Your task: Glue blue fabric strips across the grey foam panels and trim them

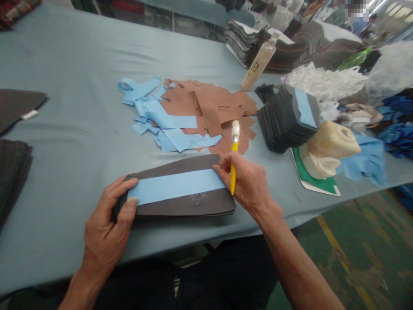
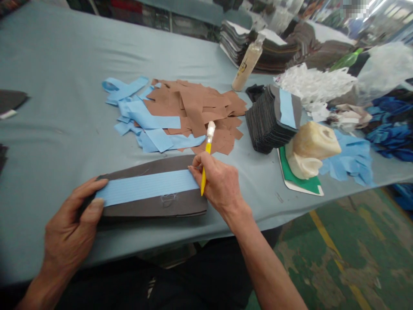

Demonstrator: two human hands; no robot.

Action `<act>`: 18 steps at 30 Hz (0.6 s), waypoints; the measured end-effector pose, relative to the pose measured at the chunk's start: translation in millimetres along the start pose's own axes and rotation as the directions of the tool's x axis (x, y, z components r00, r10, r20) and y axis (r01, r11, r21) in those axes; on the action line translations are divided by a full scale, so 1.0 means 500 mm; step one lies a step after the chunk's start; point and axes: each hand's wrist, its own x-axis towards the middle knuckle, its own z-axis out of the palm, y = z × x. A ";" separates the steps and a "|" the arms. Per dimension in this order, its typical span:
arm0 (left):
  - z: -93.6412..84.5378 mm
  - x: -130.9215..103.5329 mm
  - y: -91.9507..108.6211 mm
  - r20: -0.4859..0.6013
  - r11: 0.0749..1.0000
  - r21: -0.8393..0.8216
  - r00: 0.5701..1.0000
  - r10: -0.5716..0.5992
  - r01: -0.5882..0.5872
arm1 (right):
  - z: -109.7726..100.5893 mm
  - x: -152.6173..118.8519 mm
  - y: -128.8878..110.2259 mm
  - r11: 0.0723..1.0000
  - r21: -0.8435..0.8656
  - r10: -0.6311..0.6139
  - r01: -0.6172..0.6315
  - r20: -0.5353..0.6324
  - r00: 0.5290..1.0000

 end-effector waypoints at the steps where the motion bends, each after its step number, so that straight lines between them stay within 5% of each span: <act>1: 0.000 0.000 0.001 0.004 1.000 -0.002 1.000 0.002 -0.002 | 0.002 -0.003 0.001 1.000 -0.012 -0.007 0.007 -0.014 1.000; 12: 0.006 -0.001 -0.007 0.026 0.999 -0.051 1.000 0.001 0.000 | -0.011 -0.046 0.048 0.985 -0.082 0.142 -0.150 -0.099 0.985; 18: 0.007 -0.001 -0.010 0.036 0.997 -0.068 0.999 0.023 -0.021 | -0.021 -0.021 -0.006 0.981 0.080 0.189 -0.175 -0.221 0.957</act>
